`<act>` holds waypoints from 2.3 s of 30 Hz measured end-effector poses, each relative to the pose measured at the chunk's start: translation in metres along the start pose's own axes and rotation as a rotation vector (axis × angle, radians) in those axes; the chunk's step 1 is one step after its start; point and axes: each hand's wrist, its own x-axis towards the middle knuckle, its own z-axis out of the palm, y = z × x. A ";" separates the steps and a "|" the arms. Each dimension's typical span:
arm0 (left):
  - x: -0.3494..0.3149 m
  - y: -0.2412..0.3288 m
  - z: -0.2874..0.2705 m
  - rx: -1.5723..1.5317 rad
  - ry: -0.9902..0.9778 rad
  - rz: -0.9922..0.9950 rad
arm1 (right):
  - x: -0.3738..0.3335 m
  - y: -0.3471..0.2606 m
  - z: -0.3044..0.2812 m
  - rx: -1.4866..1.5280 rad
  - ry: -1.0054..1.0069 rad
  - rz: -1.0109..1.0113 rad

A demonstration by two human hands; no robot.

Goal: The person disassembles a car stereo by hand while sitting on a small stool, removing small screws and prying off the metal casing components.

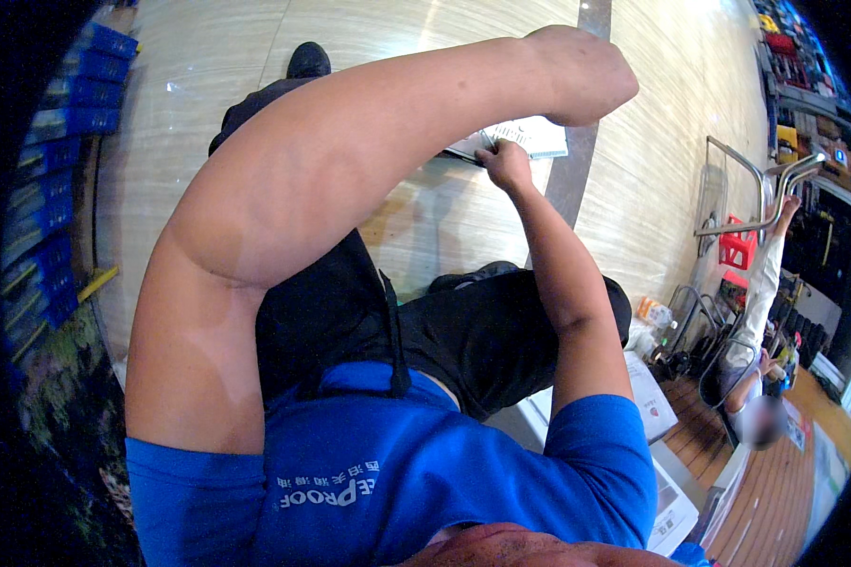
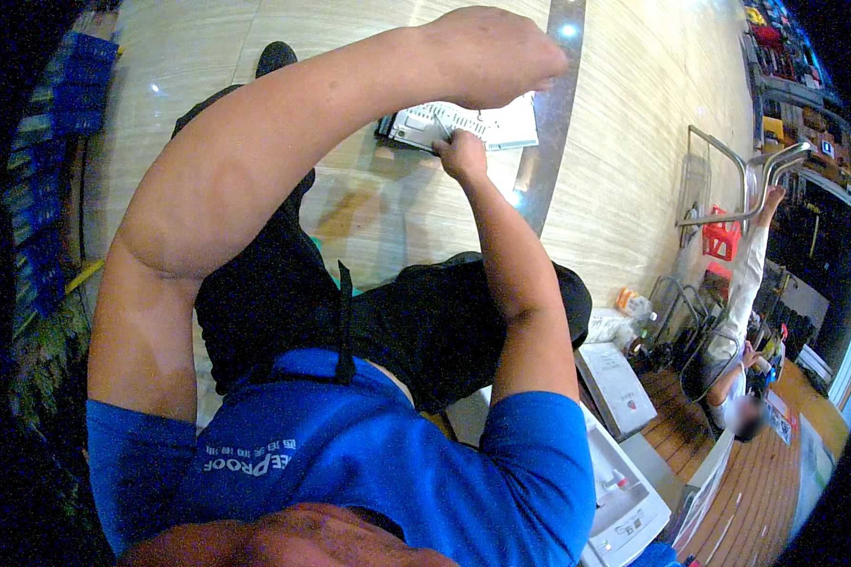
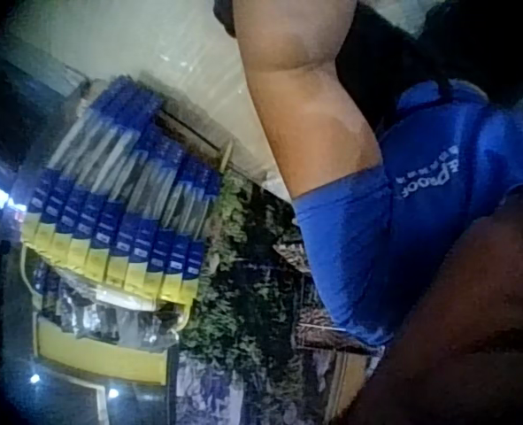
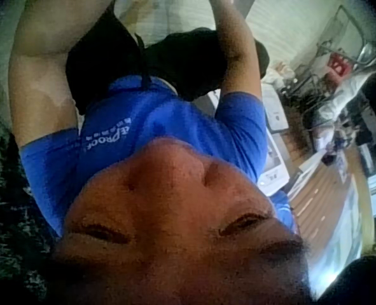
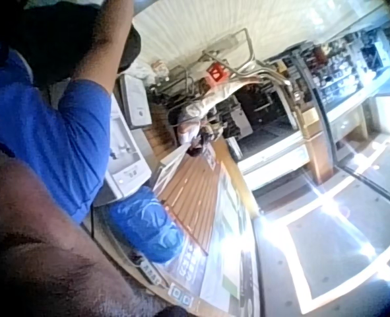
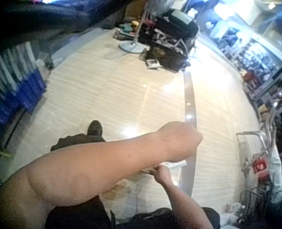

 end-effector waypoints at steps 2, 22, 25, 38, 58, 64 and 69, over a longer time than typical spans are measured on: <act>0.001 0.001 0.000 0.020 -0.026 -0.002 | -0.002 -0.001 0.002 0.044 0.053 -0.026; 0.010 0.000 0.019 0.055 0.025 -0.008 | -0.023 -0.022 0.010 -0.372 0.114 -0.254; 0.007 -0.001 0.020 0.054 0.019 -0.002 | -0.023 -0.028 0.010 -0.353 0.086 -0.216; 0.004 0.007 0.007 0.056 -0.111 -0.023 | -0.028 -0.020 -0.011 -0.006 0.119 -0.044; 0.016 0.014 0.023 0.021 -0.162 0.036 | -0.127 0.010 -0.144 0.419 0.546 -0.307; 0.016 0.026 0.027 -0.029 -0.147 0.052 | -0.133 0.003 -0.154 0.652 0.543 -0.259; 0.018 0.025 0.038 -0.083 -0.090 0.113 | -0.135 0.001 -0.155 0.730 0.561 -0.368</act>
